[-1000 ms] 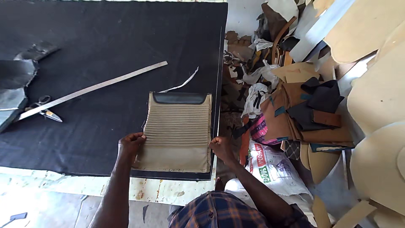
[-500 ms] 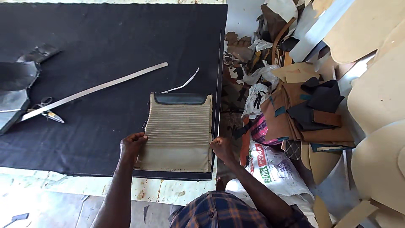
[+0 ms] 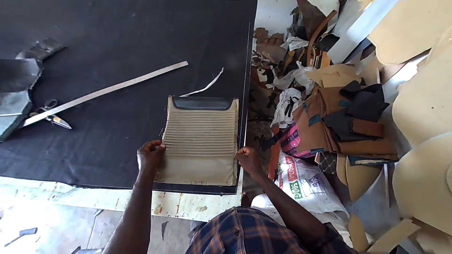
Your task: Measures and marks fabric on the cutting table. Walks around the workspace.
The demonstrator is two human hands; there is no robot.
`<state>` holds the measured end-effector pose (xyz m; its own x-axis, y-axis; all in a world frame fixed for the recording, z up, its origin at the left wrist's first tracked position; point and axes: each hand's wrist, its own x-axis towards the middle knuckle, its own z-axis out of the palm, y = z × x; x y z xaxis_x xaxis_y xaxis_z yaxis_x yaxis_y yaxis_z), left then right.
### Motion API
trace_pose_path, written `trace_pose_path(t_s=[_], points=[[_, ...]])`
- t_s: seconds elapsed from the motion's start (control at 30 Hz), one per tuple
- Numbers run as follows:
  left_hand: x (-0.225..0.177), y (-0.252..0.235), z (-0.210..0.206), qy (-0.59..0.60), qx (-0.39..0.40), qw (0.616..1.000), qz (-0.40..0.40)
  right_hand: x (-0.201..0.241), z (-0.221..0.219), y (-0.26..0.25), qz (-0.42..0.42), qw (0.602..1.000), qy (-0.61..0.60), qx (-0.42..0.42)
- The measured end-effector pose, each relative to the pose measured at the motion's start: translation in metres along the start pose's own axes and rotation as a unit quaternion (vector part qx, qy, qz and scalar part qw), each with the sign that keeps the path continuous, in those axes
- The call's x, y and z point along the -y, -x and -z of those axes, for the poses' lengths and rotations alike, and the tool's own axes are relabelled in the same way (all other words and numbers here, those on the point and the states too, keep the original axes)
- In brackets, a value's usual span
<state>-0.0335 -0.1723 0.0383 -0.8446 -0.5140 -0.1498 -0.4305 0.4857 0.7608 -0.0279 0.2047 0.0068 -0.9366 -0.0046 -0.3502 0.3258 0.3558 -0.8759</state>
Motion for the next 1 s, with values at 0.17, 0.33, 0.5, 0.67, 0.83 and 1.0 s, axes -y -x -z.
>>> trace_pose_path(t_s=[0.17,0.33,0.5,0.67,0.83,1.0], points=[[-0.037,0.047,-0.025,-0.167,-0.013,0.96,-0.224,-0.001,0.0,-0.001,0.01,1.0,0.005,-0.01],[-0.057,0.146,-0.092,-0.108,0.2,0.884,-0.409,-0.002,-0.001,-0.001,0.008,1.0,0.002,0.001],[-0.031,0.168,-0.114,-0.081,0.246,0.866,-0.427,-0.001,0.001,0.0,0.03,0.999,0.035,0.001],[-0.024,0.162,-0.114,-0.094,0.255,0.859,-0.434,0.003,0.003,-0.001,0.026,0.998,0.047,0.015],[-0.019,0.158,-0.116,-0.103,0.264,0.85,-0.444,-0.004,0.011,0.007,0.052,0.997,0.037,0.047],[-0.029,0.172,-0.119,-0.082,0.295,0.849,-0.43,-0.018,0.022,0.018,0.132,0.985,0.108,0.032]])
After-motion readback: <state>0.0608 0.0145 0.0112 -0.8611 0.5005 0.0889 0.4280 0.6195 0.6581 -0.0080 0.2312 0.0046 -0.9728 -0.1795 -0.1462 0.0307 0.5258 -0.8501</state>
